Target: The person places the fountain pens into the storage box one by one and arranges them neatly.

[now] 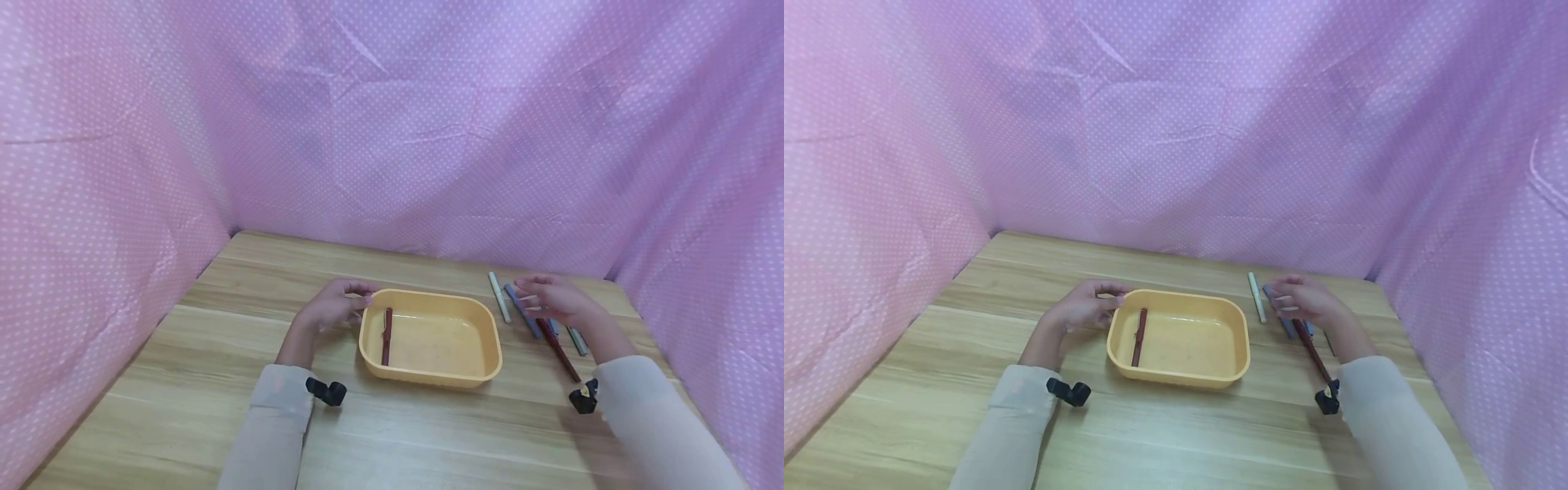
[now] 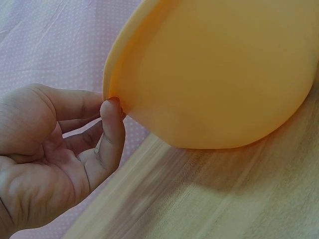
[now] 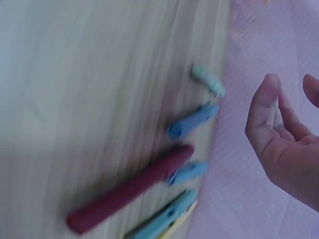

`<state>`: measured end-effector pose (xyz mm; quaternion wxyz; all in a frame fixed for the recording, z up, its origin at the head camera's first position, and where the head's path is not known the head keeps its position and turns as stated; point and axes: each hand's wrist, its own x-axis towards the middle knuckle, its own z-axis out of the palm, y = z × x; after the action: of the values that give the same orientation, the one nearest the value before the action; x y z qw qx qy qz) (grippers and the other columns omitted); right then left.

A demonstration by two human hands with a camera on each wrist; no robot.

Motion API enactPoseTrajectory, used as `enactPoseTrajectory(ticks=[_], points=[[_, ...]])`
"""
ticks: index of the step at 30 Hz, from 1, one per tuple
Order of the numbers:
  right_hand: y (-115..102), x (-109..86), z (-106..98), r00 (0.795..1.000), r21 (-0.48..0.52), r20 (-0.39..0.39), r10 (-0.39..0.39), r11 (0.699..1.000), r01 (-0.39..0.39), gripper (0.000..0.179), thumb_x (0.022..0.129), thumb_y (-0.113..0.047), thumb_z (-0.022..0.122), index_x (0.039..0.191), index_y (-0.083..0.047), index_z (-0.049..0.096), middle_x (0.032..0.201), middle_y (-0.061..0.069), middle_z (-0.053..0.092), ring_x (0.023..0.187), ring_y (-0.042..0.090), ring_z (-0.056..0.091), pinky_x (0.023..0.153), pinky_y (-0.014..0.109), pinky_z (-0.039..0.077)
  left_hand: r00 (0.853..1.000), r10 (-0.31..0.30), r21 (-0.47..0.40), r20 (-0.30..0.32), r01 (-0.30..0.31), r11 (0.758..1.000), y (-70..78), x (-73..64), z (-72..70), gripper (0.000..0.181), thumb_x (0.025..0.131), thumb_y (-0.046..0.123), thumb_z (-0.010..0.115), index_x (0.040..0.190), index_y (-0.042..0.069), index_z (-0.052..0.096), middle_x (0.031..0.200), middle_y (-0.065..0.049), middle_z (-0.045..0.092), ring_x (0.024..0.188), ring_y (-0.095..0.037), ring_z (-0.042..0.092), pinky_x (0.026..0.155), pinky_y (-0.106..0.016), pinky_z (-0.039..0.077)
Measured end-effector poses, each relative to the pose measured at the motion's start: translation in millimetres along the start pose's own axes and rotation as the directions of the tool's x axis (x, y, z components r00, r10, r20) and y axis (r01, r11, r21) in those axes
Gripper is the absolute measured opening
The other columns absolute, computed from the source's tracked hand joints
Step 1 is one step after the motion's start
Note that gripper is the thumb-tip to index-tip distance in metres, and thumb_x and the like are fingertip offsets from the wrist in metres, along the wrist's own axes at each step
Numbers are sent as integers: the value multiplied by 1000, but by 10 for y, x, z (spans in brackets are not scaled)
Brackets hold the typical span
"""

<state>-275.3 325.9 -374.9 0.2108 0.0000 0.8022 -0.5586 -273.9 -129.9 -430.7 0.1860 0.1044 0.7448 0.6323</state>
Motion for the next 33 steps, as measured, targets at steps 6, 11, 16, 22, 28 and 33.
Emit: enactPoseTrajectory(ticks=[6,11,16,22,28,33], points=[[161,-60,-257,999,-97,-36,2,995,-6,61,109,-31,51,147,13,32,121,13,56,102,21,64,101,42,55,1000,-1,-12,-2,1,1000,-16,6,9,32,102,6,62,133,2,65,128,-18,58,91,-24,69,76,-35,63],[274,-136,-474,998,-202,-68,5,979,-19,59,111,-29,47,147,15,33,124,20,57,105,25,63,97,42,57,1000,-3,-16,3,3,1000,-26,19,9,32,102,5,61,134,2,65,128,-19,58,87,-24,68,74,-34,62],[349,-199,-626,993,-277,-119,3,960,-36,57,111,-25,43,147,18,33,136,35,51,110,27,63,94,40,59,1000,-11,-21,0,11,1000,-21,13,10,32,102,6,61,134,1,64,129,-19,58,88,-25,68,73,-32,61],[452,-237,-735,975,-364,-219,-29,930,-54,49,109,-20,49,138,18,44,122,32,62,95,22,69,82,38,63,1000,-11,-16,-4,11,1000,-9,6,13,32,102,5,61,134,2,64,128,-18,58,88,-23,67,72,-31,60],[574,-251,-865,970,-407,-243,-9,909,-93,48,108,-20,50,134,20,45,104,19,66,84,16,66,74,34,62,1000,-6,-10,-1,6,1000,-6,6,8,33,102,6,61,134,2,64,128,-19,57,88,-23,67,74,-32,61],[676,-251,-936,969,-414,-246,-9,905,-97,45,104,-8,54,132,24,43,92,11,68,77,15,64,68,32,60,1000,-4,-10,7,4,1000,1,12,0,33,102,5,61,135,1,63,129,-20,57,87,-23,66,74,-33,61]])
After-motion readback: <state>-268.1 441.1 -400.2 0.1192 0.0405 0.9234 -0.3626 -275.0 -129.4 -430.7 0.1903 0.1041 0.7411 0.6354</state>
